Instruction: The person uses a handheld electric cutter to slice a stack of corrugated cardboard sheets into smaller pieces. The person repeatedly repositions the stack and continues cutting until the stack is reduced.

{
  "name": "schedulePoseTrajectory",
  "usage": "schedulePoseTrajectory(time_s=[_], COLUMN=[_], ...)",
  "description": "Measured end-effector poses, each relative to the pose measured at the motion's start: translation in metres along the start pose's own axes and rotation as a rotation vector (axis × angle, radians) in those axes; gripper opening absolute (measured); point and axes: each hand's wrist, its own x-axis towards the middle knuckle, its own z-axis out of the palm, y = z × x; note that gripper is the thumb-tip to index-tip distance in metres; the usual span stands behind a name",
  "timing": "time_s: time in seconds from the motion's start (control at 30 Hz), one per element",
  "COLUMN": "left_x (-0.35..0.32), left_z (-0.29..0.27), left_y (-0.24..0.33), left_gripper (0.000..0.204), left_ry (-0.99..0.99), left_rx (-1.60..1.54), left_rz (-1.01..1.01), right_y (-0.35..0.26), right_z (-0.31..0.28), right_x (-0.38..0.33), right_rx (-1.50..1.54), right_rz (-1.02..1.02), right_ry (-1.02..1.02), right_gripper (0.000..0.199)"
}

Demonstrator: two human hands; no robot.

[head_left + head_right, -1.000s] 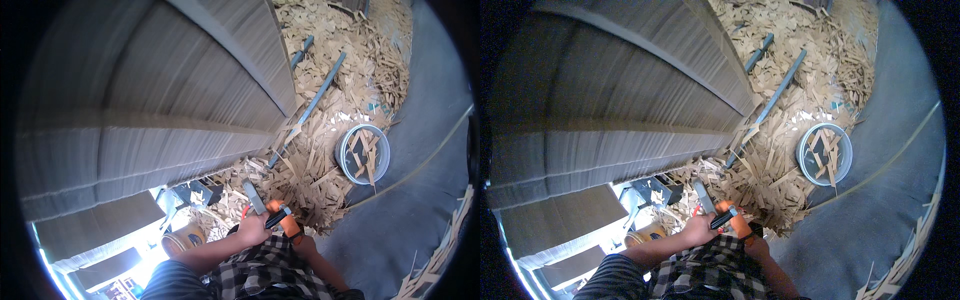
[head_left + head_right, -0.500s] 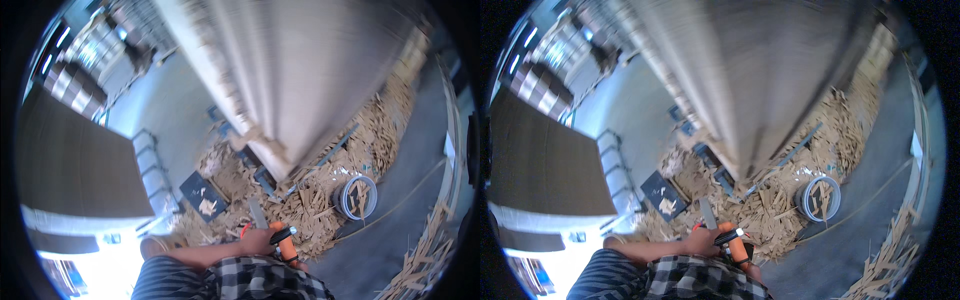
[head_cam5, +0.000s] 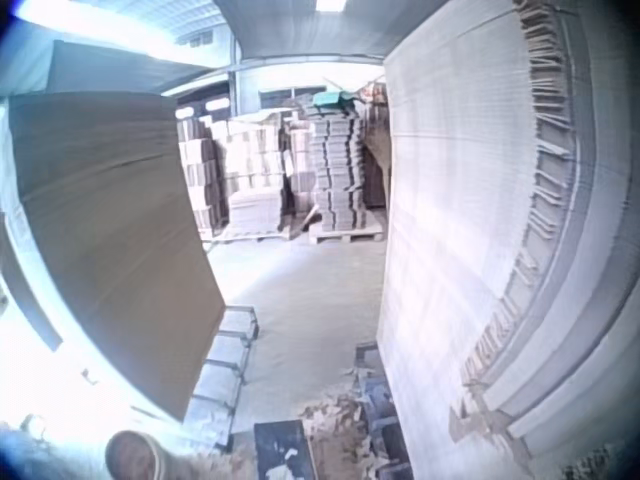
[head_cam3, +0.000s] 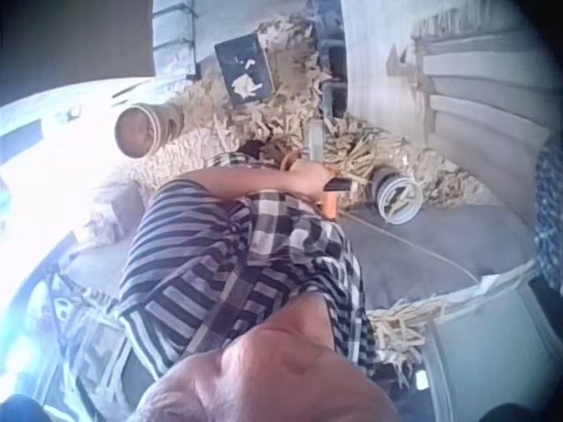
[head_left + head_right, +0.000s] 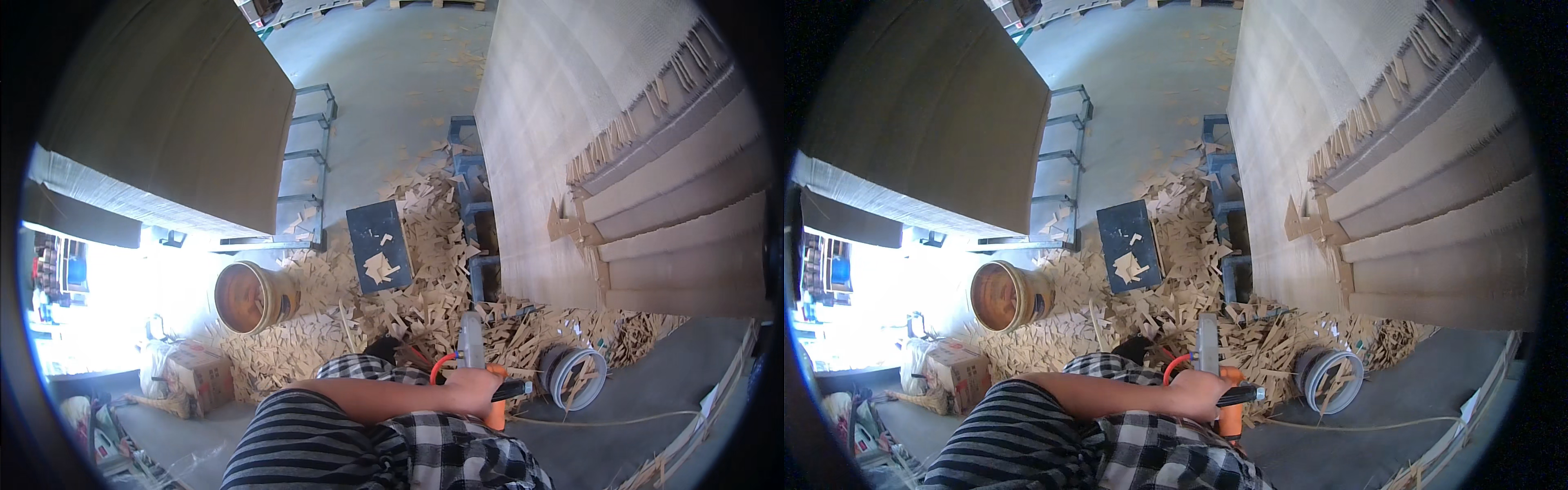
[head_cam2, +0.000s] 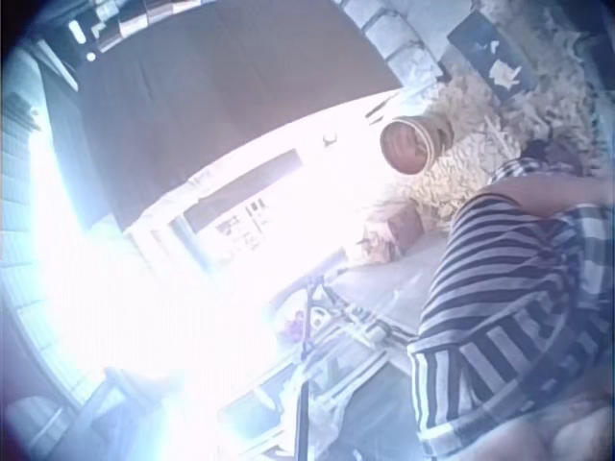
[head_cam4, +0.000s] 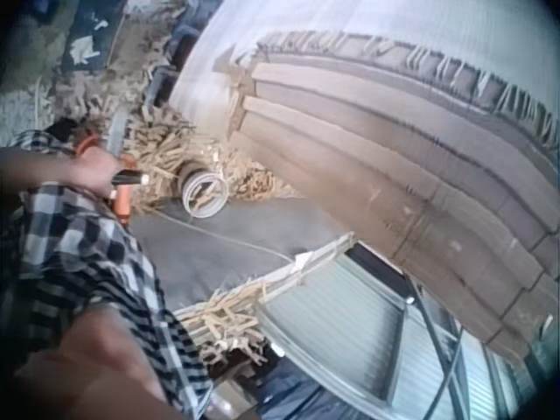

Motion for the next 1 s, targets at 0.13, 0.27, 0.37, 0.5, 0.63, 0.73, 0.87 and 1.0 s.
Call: schedulePoseTrajectory(time_s=[0.13,0.27,0.37,0.5,0.63,0.73,0.87,1.0], left_x=[-0.004,-0.007,-0.009,-0.016,-0.026,-0.028,-0.044,-0.049], left_z=[0.007,0.017,0.026,0.02,0.002,-0.009,-0.044,-0.082], left_y=[0.002,0.007,0.01,0.01,0.003,-0.016,-0.06,-0.142], left_gripper=[0.028,0.026,0.028,0.027,0.028,0.03,0.029,0.031], left_ry=[0.072,0.229,0.267,0.281,0.262,0.221,0.251,0.25], left_rx=[-0.067,-0.107,-0.117,-0.127,-0.143,-0.122,-0.144,-0.176], left_rz=[-0.072,-0.06,-0.108,-0.166,-0.143,-0.135,-0.103,-0.099], right_y=[0.001,0.008,0.011,0.006,-0.01,-0.032,-0.075,-0.128], right_z=[-0.01,-0.014,-0.015,-0.009,-0.001,0.005,0.013,0.03], right_x=[0.001,0.001,0.003,0.007,0.015,0.021,0.041,0.065], right_rx=[-0.017,-0.036,-0.053,-0.07,-0.081,-0.089,-0.093,-0.079], right_rz=[-0.043,-0.087,-0.103,-0.118,-0.121,-0.125,-0.11,-0.033], right_ry=[-0.022,-0.034,-0.058,-0.089,-0.111,-0.128,-0.13,-0.152], right_gripper=[0.052,0.054,0.055,0.057,0.058,0.06,0.061,0.063])
